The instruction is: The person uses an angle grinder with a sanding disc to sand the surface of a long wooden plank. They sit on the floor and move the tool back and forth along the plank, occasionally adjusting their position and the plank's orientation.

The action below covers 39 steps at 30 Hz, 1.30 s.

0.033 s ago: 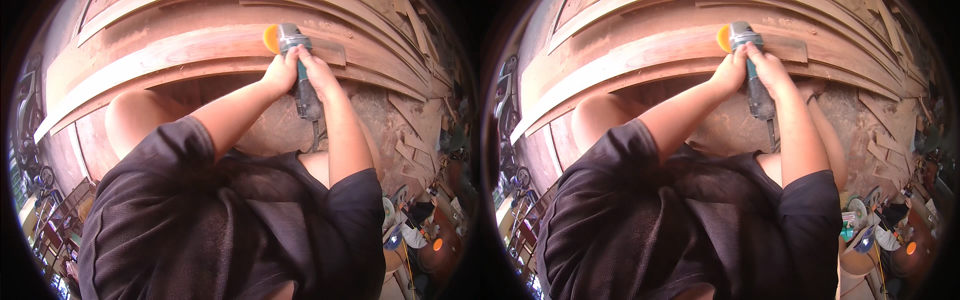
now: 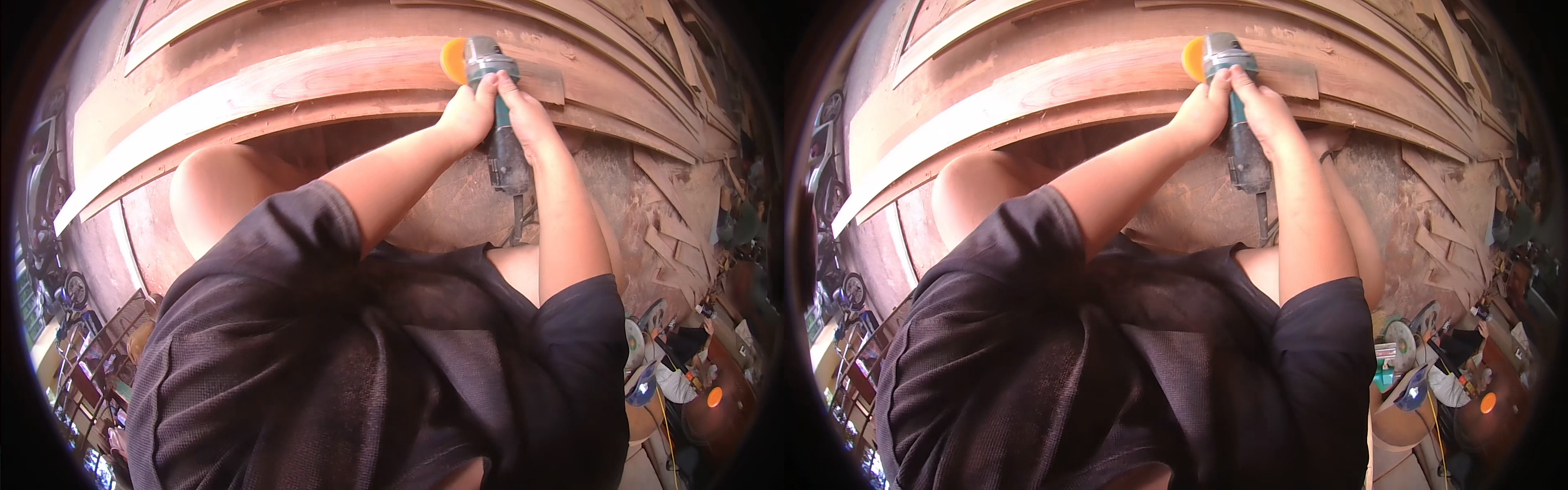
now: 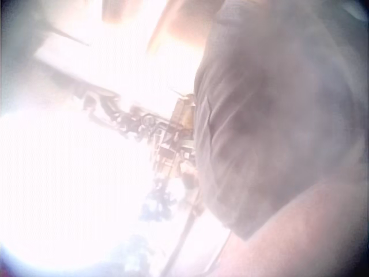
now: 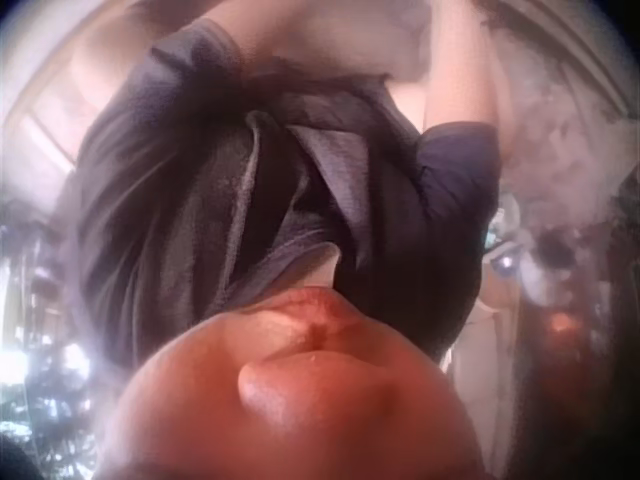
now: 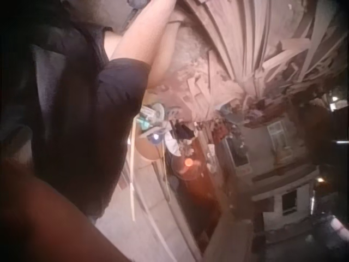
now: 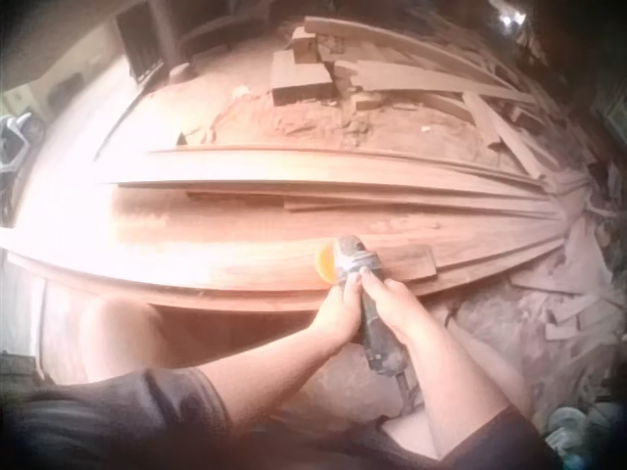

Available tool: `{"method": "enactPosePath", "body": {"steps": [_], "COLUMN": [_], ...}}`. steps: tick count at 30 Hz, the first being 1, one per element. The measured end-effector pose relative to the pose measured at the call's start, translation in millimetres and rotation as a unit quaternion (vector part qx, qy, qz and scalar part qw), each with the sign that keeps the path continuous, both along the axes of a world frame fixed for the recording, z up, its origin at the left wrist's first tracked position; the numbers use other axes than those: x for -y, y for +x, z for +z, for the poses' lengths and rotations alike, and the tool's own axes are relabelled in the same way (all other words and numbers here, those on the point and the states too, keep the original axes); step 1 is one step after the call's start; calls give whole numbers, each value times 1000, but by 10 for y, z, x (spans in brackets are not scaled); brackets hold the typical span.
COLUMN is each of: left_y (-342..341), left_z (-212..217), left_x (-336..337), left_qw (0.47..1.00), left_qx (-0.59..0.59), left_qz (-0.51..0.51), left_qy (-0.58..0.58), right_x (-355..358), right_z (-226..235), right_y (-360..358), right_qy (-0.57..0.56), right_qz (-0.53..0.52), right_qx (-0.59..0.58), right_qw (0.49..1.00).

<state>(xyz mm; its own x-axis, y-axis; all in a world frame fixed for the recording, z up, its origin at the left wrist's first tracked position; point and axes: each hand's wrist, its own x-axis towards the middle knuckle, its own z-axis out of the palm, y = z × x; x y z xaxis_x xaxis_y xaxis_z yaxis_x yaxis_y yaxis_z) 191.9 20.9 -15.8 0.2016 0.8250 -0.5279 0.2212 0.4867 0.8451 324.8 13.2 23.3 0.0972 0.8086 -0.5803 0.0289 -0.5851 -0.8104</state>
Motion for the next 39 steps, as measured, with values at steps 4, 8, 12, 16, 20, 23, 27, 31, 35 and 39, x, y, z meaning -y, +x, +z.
{"method": "enactPosePath", "body": {"steps": [4, 8, 12, 16, 20, 23, 27, 31, 35, 39], "left_y": [127, -342, -1056, -1670, -1650, -1274, -542, -40, -105, -793], "left_z": [107, 323, 206, 300, 501, 519, 1, 124, 232, 248], "left_x": [-258, -211, -97, 30, 151, 99, -156, -256, -291, -114], "left_qw": [993, 990, 998, 964, 951, 980, 995, 988, 980, 988], "left_qx": [-19, 60, 28, 141, 184, 110, 72, 67, 68, 76], "left_qz": [-113, -67, 43, 183, 171, 87, -35, -104, -151, -94], "left_qy": [-31, -112, -42, -128, -180, -143, -66, -89, -110, -97], "right_x": [28, -12, -191, -346, -393, -305, -167, -61, 44, 68], "right_z": [-75, -233, -361, -160, -274, -265, -120, -97, -143, -143], "right_y": [85, -268, -958, -1647, -1643, -1088, -360, 57, -30, -660], "right_qy": [-17, 12, 20, 18, 22, -17, 1, -8, -11, 21], "right_qz": [-116, -108, 9, 151, 199, 182, 64, -55, -140, -61], "right_qx": [-16, -65, -17, -26, 29, 46, 38, 1, -43, -41], "right_qw": [993, 992, 1000, 988, 979, 982, 997, 998, 989, 997]}}
